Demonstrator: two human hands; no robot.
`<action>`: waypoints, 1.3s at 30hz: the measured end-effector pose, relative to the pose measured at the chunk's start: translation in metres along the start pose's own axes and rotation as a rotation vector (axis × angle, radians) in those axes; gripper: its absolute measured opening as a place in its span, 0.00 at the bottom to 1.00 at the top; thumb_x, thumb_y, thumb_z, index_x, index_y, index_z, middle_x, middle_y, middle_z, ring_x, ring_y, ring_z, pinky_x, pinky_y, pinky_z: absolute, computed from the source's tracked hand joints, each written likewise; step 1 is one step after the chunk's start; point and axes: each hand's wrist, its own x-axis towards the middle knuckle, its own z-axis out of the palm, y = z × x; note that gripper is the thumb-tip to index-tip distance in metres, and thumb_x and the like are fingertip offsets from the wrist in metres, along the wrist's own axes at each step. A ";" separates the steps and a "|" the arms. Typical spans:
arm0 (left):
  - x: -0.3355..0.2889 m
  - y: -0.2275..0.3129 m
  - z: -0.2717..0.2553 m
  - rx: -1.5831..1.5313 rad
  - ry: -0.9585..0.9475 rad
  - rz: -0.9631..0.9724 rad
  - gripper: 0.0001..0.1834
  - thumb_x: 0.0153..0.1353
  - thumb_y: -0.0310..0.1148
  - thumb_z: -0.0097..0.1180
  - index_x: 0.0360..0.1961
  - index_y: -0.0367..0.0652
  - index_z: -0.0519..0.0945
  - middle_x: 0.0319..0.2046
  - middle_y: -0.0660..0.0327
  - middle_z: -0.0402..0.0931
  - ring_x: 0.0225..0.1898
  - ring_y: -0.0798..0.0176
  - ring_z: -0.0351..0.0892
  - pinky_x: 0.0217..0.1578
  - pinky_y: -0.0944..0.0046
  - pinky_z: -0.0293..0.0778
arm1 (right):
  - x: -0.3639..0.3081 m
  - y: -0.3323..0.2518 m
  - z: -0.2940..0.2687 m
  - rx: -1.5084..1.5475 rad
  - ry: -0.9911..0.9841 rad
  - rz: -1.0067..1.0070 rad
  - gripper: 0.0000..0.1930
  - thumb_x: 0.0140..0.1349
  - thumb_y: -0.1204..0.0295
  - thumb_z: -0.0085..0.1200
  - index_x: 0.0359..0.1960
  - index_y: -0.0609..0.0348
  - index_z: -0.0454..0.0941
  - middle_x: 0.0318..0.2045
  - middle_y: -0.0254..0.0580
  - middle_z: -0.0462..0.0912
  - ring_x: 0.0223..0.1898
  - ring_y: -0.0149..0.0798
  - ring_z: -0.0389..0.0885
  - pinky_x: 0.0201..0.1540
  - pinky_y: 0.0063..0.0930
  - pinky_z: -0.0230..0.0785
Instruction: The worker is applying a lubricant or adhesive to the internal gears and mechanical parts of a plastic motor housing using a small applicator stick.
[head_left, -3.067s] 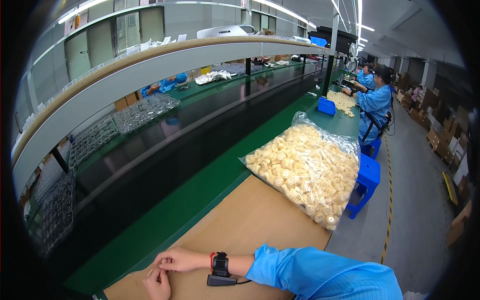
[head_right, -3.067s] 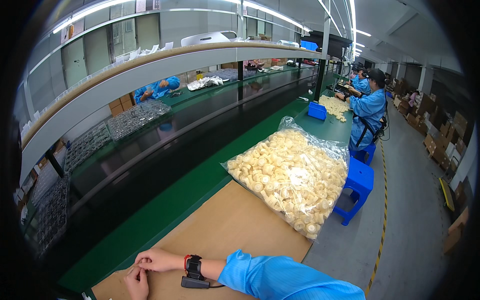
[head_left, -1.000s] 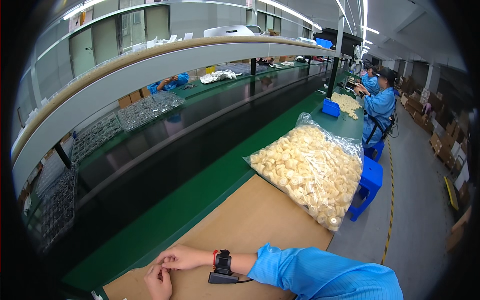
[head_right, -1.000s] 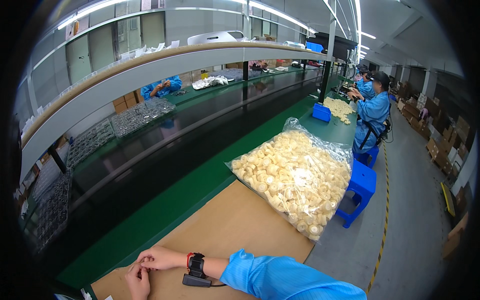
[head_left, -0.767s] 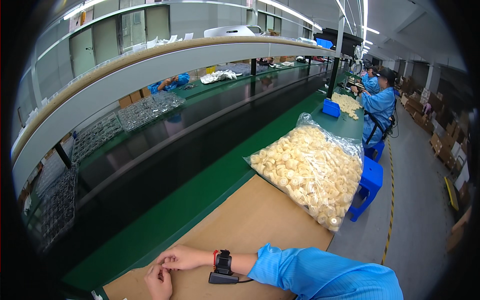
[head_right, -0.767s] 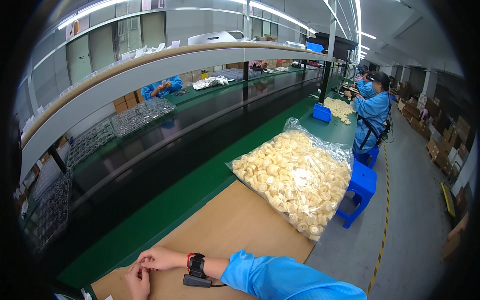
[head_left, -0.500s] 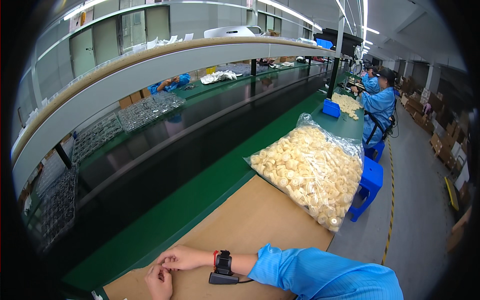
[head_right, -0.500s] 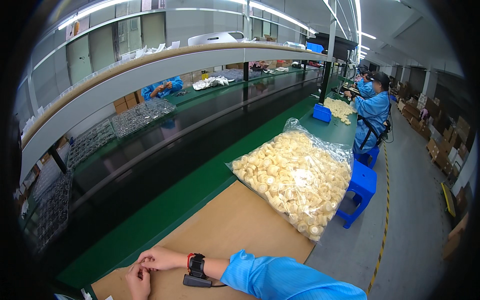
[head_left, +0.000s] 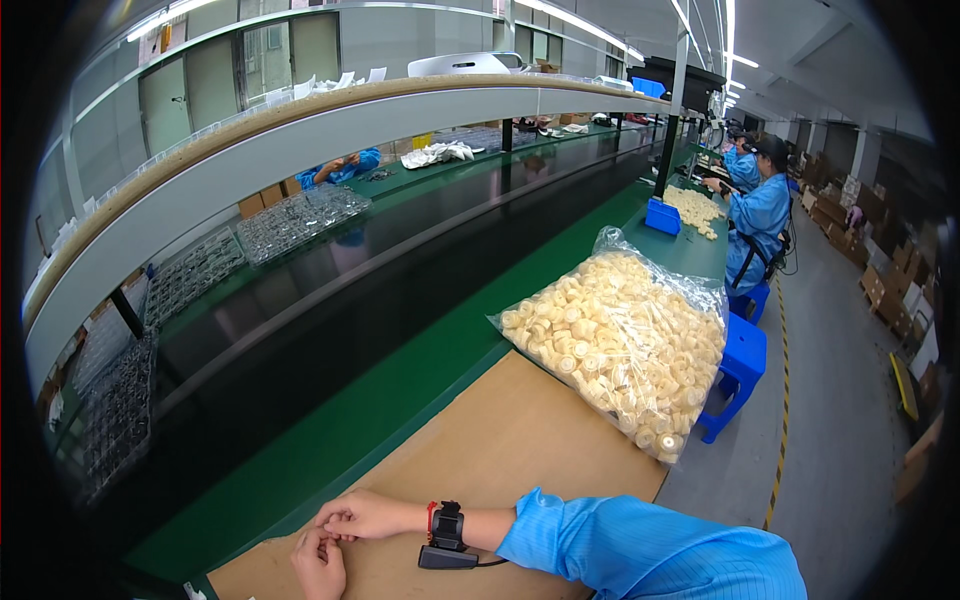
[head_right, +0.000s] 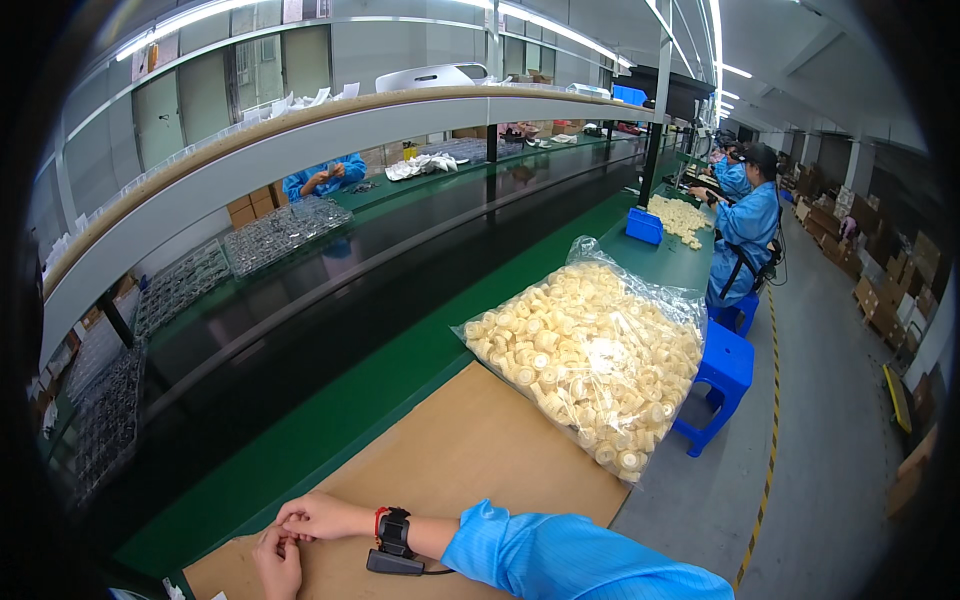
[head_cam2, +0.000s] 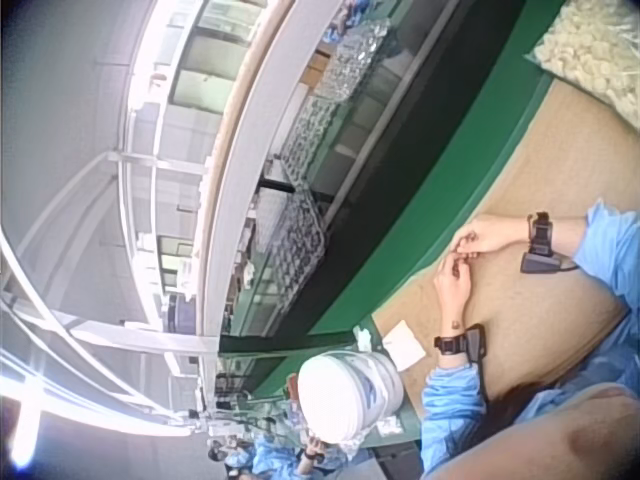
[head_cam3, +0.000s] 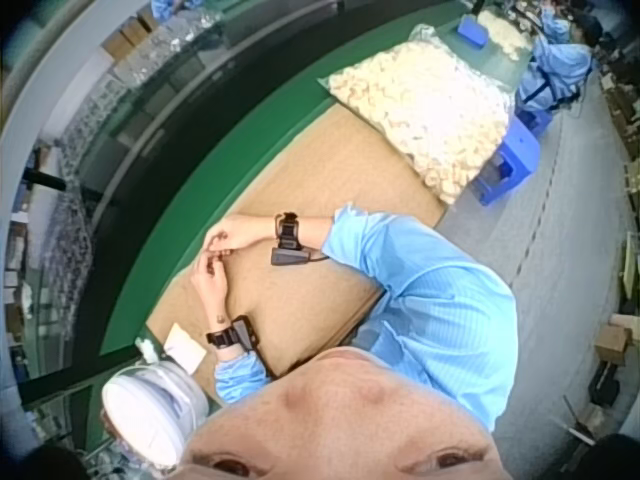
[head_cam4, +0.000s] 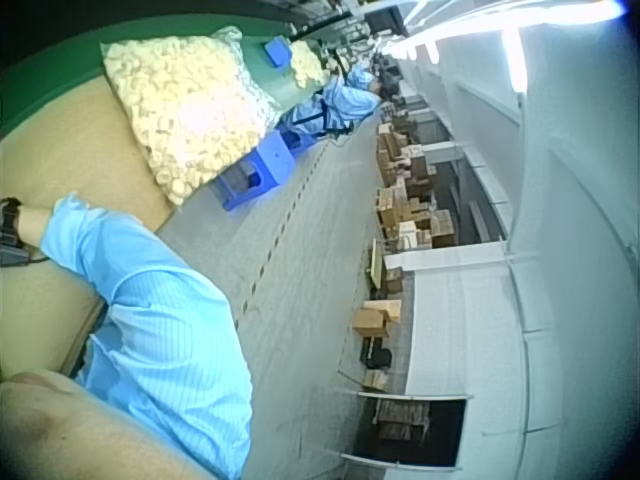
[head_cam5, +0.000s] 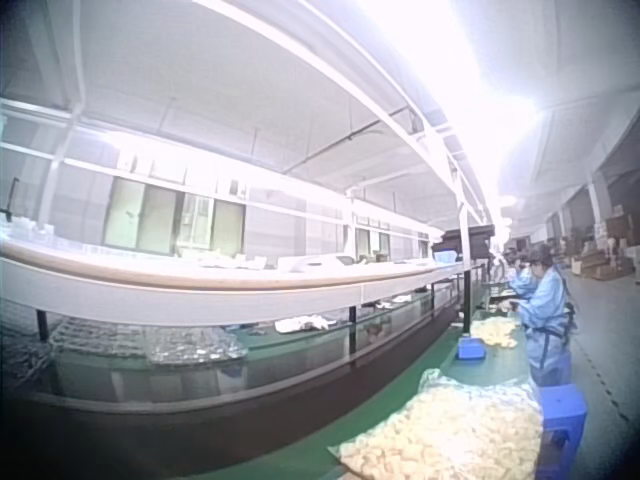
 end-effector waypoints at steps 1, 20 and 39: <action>0.000 -0.001 0.001 -0.004 -0.003 -0.015 0.06 0.55 0.21 0.49 0.34 0.37 0.77 0.32 0.45 0.78 0.34 0.46 0.79 0.36 0.56 0.74 | 0.000 0.000 0.000 -0.006 -0.004 -0.002 0.11 0.64 0.76 0.46 0.45 0.63 0.75 0.28 0.33 0.78 0.28 0.26 0.74 0.34 0.21 0.70; -0.001 -0.006 0.006 -0.009 0.017 0.002 0.08 0.60 0.24 0.49 0.39 0.37 0.78 0.32 0.46 0.79 0.33 0.51 0.80 0.35 0.60 0.74 | -0.001 0.002 -0.001 -0.032 0.008 -0.015 0.11 0.64 0.74 0.46 0.46 0.61 0.75 0.28 0.34 0.78 0.29 0.26 0.74 0.33 0.22 0.69; -0.003 -0.019 0.010 -0.045 0.046 -0.032 0.08 0.65 0.29 0.48 0.41 0.37 0.75 0.30 0.47 0.79 0.32 0.55 0.81 0.33 0.62 0.74 | 0.005 0.007 -0.006 0.141 -0.034 0.023 0.15 0.68 0.66 0.46 0.49 0.61 0.75 0.34 0.37 0.80 0.33 0.25 0.76 0.39 0.20 0.71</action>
